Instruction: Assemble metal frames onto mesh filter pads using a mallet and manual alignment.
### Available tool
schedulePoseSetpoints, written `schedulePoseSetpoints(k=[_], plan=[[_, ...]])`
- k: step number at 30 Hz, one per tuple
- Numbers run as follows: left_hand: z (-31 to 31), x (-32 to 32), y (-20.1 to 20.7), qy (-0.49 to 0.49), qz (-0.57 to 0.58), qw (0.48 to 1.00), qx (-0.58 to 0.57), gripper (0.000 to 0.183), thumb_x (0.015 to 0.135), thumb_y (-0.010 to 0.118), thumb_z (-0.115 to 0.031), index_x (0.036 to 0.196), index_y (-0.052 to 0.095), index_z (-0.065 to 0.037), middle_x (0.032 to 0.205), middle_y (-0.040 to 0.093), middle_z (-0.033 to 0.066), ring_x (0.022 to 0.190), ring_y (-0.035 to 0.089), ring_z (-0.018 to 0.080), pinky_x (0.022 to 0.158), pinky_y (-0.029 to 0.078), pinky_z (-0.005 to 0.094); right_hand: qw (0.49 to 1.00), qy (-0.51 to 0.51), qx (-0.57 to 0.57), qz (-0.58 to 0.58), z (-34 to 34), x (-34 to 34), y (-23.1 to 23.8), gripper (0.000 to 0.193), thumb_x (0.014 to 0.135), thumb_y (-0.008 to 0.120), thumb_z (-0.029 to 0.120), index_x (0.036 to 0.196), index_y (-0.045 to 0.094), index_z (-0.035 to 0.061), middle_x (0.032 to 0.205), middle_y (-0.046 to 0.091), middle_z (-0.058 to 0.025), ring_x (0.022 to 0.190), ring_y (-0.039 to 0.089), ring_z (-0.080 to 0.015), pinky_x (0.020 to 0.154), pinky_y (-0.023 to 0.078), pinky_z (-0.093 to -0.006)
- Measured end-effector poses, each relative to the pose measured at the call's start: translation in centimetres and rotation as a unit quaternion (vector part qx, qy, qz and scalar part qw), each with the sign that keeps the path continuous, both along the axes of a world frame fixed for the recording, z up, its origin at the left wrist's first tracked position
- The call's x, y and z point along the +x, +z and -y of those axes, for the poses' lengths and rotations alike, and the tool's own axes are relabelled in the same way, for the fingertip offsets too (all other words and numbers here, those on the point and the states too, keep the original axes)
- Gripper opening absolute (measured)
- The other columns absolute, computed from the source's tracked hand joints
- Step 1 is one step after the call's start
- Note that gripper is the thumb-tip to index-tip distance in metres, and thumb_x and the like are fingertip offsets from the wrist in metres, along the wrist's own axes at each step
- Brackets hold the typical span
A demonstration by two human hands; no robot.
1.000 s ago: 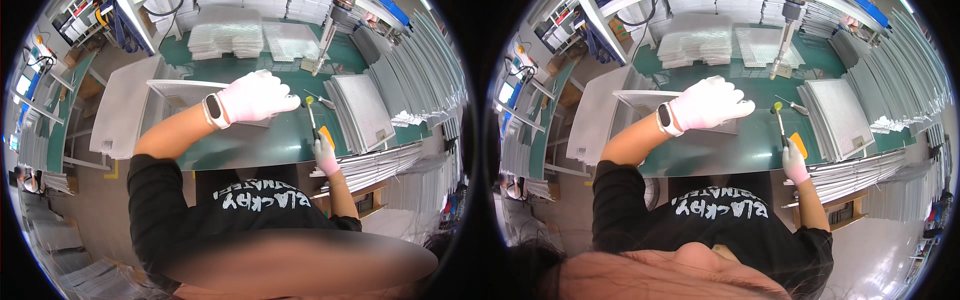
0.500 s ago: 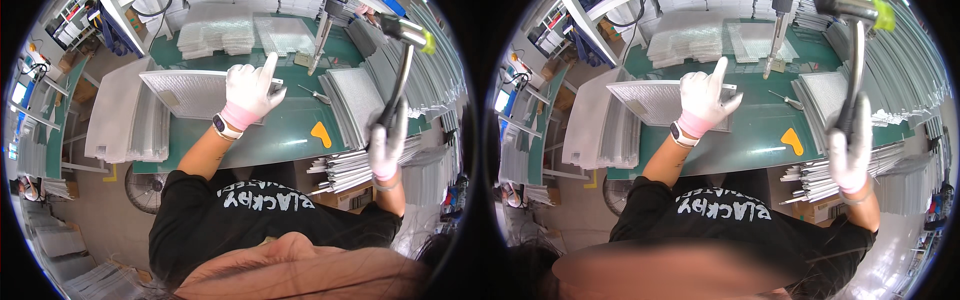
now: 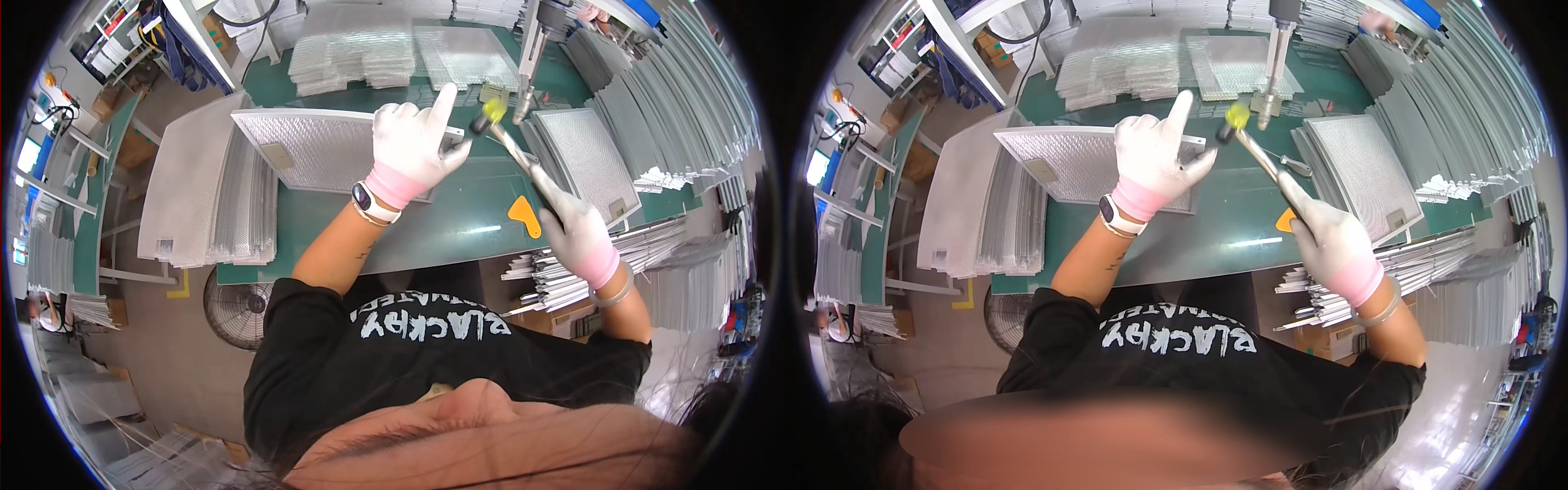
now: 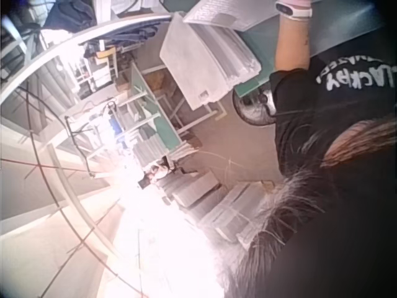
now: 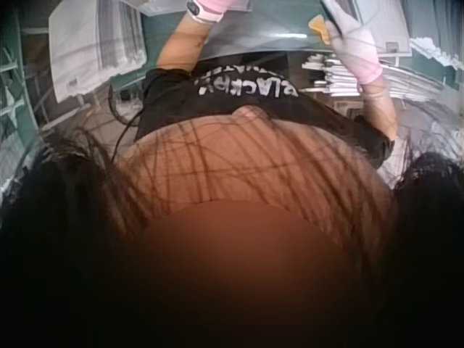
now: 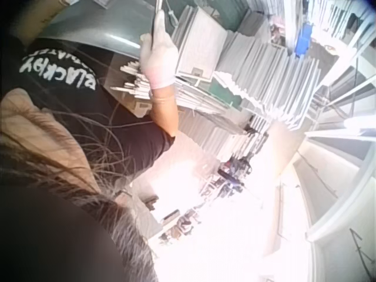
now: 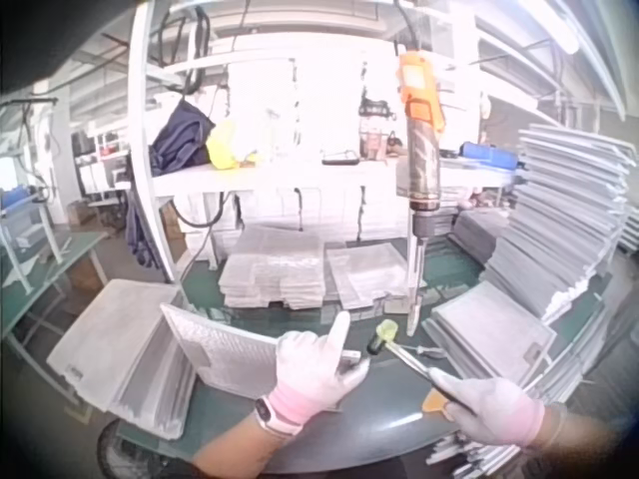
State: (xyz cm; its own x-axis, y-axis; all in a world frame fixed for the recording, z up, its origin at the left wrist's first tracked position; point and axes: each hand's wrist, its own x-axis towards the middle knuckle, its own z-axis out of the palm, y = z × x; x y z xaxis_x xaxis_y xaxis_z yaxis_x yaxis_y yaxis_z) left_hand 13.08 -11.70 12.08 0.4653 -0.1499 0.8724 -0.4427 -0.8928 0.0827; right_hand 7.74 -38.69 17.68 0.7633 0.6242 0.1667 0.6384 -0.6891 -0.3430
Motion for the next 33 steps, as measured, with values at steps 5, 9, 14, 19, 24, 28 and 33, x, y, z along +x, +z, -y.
schedulePoseSetpoints(k=[5, 9, 14, 19, 24, 28, 33], plan=[[-1.1, -0.7, 0.0, -0.042, 0.04, 0.998, 0.032, 0.043, 0.062, 0.076, -0.033, 0.096, 0.066, -0.007, 0.06, 0.05, 0.0029, 0.057, 0.048, 0.0203, 0.061, 0.038, 0.0371, 0.999, -0.038, 0.027, -0.026, 1.4, 2.2, -11.0, 0.058, 0.083, 0.057, 0.006, 0.139, 0.047, 0.0167, 0.096, 0.064, -0.0206, 0.086, 0.063, -0.0374, 0.077, 0.051, -0.0434], [-4.8, -2.2, 2.8, -0.368, 0.093, 0.921, -0.084, 0.025, 0.068, 0.069, -0.034, 0.067, 0.059, -0.012, 0.058, 0.04, 0.0002, 0.058, 0.046, 0.0194, 0.065, 0.038, 0.0374, 0.991, -0.121, -0.041, -0.024, 0.8, 2.6, -17.9, 0.054, 0.082, 0.061, 0.013, 0.134, 0.052, 0.0201, 0.112, 0.057, -0.02, 0.097, 0.058, -0.0375, 0.086, 0.048, -0.0448], [-7.1, -1.0, 3.5, -0.687, 0.084, 0.608, -0.389, 0.044, 0.092, 0.037, -0.046, 0.063, 0.047, -0.015, 0.059, 0.045, -0.0041, 0.057, 0.038, 0.0135, 0.073, 0.036, 0.0356, 0.948, -0.125, 0.288, 0.047, -1.5, 4.7, -17.5, 0.061, 0.084, 0.066, 0.02, 0.137, 0.043, -0.0001, 0.133, 0.046, -0.0235, 0.123, 0.045, -0.0331, 0.106, 0.034, -0.0399], [-7.6, 3.4, -2.0, -0.768, -0.058, 0.393, -0.503, 0.039, 0.098, 0.037, -0.04, 0.083, 0.06, -0.012, 0.069, 0.06, -0.0006, 0.073, 0.055, 0.0161, 0.09, 0.04, 0.0376, 0.799, -0.06, 0.505, -0.321, -0.2, 5.0, -16.7, 0.048, 0.092, 0.059, 0.015, 0.133, 0.044, -0.0044, 0.115, 0.06, -0.0085, 0.105, 0.055, -0.0153, 0.096, 0.043, -0.0288], [-8.1, 1.1, -5.8, -0.478, -0.177, 0.509, -0.694, 0.059, 0.099, 0.042, -0.045, 0.142, 0.038, -0.006, 0.142, 0.042, 0.0218, 0.132, 0.04, 0.0347, 0.113, 0.027, 0.0493, 0.781, -0.287, 0.54, -0.125, 6.0, 4.4, -14.7, 0.061, 0.093, 0.058, 0.013, 0.146, 0.03, 0.0003, 0.127, 0.056, -0.0128, 0.107, 0.057, -0.0164, 0.095, 0.047, -0.0252], [-10.4, -6.5, -4.2, -0.213, -0.097, 0.879, -0.415, 0.049, 0.102, 0.039, -0.024, 0.141, 0.033, 0.005, 0.139, 0.045, 0.023, 0.131, 0.043, 0.0324, 0.109, 0.033, 0.0437, 0.67, -0.419, 0.612, -0.032, 17.0, 7.5, -16.1, 0.057, 0.095, 0.055, 0.014, 0.148, 0.033, 0.0114, 0.138, 0.049, -0.013, 0.115, 0.054, -0.0196, 0.102, 0.043, -0.0307], [-14.9, -17.4, -0.4, 0.318, 0.024, 0.948, -0.026, 0.032, 0.093, 0.054, -0.017, 0.12, 0.061, -0.001, 0.123, 0.058, 0.0182, 0.12, 0.051, 0.0351, 0.103, 0.038, 0.0458, 0.666, -0.513, 0.538, 0.062, 29.4, 12.5, -18.9, 0.045, 0.09, 0.053, 0.01, 0.132, 0.047, -0.0038, 0.115, 0.06, -0.0115, 0.102, 0.059, -0.0206, 0.09, 0.045, -0.0296]])
